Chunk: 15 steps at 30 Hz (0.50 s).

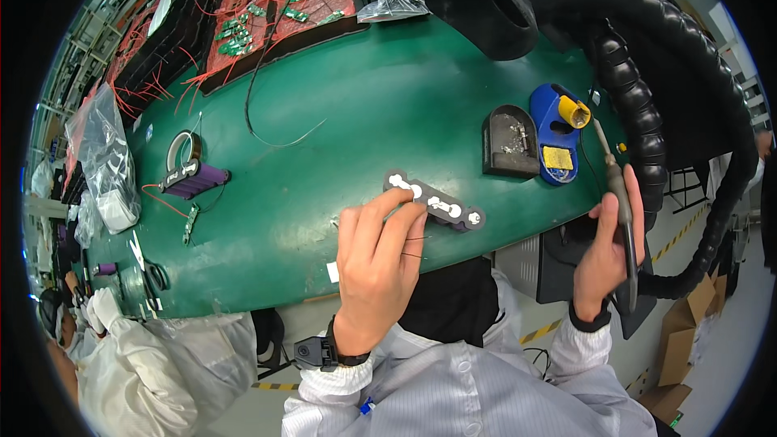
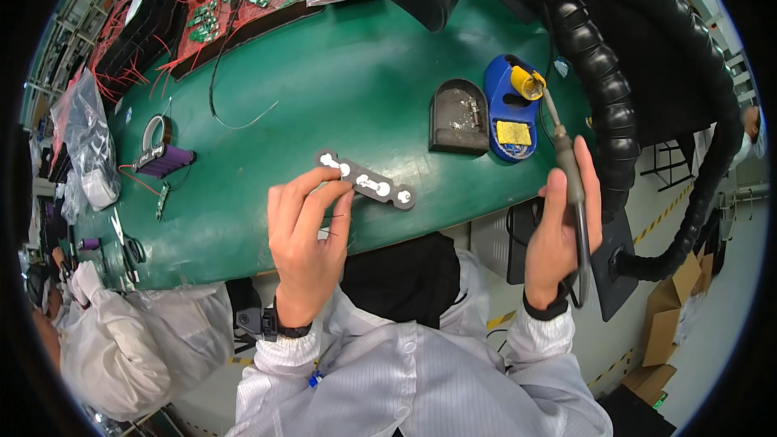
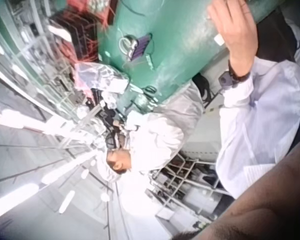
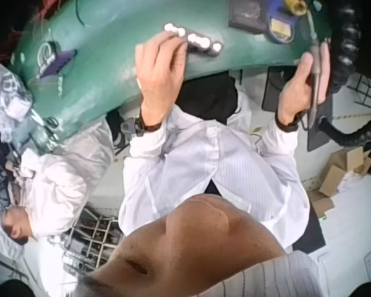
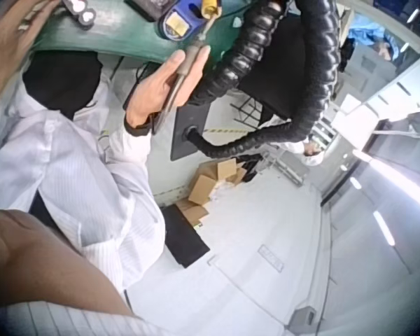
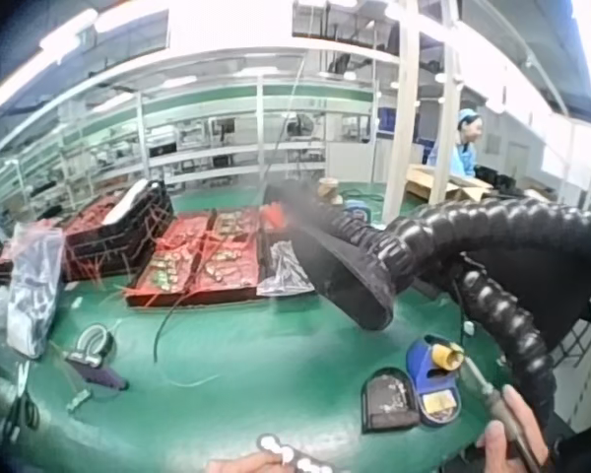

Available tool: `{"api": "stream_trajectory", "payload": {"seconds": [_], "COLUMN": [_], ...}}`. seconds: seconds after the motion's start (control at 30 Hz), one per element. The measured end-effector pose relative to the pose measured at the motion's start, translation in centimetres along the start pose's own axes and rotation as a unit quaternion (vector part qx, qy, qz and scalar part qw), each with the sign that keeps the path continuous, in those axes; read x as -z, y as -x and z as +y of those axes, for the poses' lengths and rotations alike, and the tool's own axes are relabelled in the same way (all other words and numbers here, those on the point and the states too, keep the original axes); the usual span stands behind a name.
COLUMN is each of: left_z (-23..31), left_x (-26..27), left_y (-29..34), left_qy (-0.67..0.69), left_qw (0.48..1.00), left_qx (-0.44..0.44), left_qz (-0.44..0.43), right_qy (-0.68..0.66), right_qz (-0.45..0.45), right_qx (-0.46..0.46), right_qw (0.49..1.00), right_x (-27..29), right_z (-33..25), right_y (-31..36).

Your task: Soldering wires to a battery pack assembly on an electronics workbench.

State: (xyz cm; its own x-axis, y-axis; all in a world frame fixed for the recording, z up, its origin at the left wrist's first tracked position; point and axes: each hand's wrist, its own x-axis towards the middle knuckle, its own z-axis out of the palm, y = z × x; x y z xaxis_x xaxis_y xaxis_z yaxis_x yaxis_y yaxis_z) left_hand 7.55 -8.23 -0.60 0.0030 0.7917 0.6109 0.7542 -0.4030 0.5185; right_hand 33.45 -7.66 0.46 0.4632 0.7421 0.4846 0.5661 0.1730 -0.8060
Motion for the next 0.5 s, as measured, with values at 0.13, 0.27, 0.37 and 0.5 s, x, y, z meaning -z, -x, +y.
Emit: {"api": "stream_trajectory", "payload": {"seconds": [0.13, 0.27, 0.37, 0.5], "left_z": [-0.1, -0.1, -0.1, -0.1], "left_x": [0.0, -0.1, 0.0, -0.2], "left_y": [0.0, -0.1, 0.0, 0.0], "left_qy": [-0.004, -0.010, -0.009, -0.006], "left_qw": [1.000, 1.000, 1.000, 1.000], "left_qx": [-0.003, -0.009, -0.006, -0.007], "left_qz": [0.002, 0.005, 0.005, 0.015], "right_qy": [-0.049, -0.116, -0.145, -0.117], "right_qz": [-0.111, -0.185, -0.247, -0.262], "right_qx": [0.124, 0.222, 0.269, 0.270], "right_qw": [0.985, 0.950, 0.919, 0.919], "right_x": [2.4, 2.1, 0.4, -0.9], "right_z": [-1.5, -3.1, -3.8, -4.4], "right_y": [1.1, 1.5, 1.3, 1.8]}}
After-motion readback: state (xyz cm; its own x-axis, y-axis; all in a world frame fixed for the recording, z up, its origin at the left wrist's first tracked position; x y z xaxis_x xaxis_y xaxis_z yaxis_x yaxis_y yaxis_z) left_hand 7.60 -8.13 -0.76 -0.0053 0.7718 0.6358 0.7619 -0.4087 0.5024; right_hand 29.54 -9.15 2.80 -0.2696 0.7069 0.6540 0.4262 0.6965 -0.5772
